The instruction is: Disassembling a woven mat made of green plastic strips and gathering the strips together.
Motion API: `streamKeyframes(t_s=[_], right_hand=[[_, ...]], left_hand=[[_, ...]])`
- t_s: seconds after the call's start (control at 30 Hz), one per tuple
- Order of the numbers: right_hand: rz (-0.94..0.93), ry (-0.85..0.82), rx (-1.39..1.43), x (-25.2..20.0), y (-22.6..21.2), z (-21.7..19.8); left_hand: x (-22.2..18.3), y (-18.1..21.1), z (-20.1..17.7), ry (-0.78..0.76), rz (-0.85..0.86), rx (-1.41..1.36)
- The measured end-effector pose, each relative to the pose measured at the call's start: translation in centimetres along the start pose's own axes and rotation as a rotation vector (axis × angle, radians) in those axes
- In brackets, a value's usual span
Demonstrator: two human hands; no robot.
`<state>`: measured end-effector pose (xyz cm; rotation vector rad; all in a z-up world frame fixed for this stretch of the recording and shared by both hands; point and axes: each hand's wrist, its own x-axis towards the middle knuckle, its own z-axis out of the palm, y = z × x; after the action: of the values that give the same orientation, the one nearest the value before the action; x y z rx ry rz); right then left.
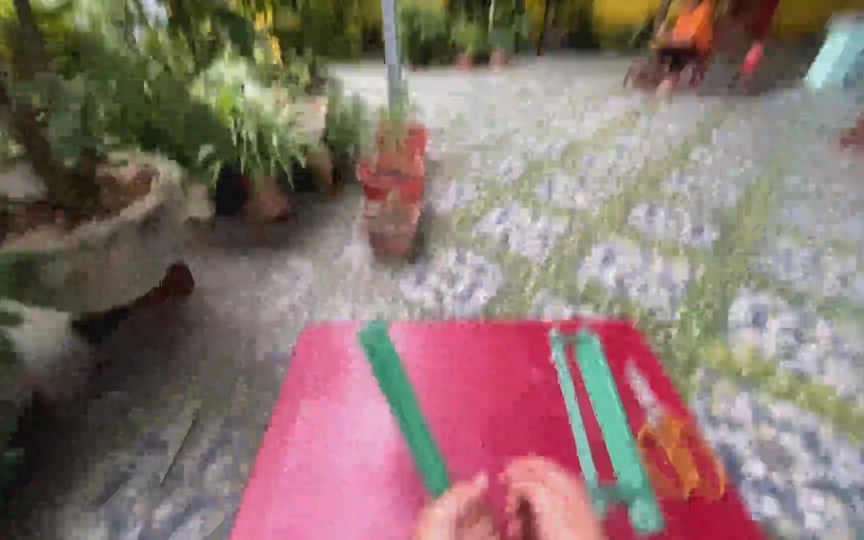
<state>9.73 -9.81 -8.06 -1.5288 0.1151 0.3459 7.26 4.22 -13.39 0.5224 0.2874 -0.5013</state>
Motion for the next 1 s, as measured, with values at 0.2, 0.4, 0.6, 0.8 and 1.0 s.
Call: streamKeyframes(t_s=[0.2, 0.4, 0.6, 0.8, 1.0], right_hand=[[0.074, 0.030, 0.281, -4.3, -3.8, 2.0], [0.283, -0.036, 0.219, -7.5, -8.3, 3.7], [0.377, 0.008, 0.092, -7.6, -8.8, 3.8], [0.277, -0.037, 0.198, -7.4, -8.3, 3.4], [0.286, 0.024, 0.142, -7.9, -9.0, 3.5]], left_hand=[[-5.4, -0.4, 6.5, 0.092, -0.063, 0.189], [-6.7, -1.3, 8.0, -0.112, -0.259, 0.149], [-8.0, -1.2, 9.3, -0.036, -0.165, 0.386], [-7.5, -1.1, 9.6, 0.155, 0.035, 0.424], [-6.3, -1.6, 8.4, 0.162, 0.084, 0.532]])
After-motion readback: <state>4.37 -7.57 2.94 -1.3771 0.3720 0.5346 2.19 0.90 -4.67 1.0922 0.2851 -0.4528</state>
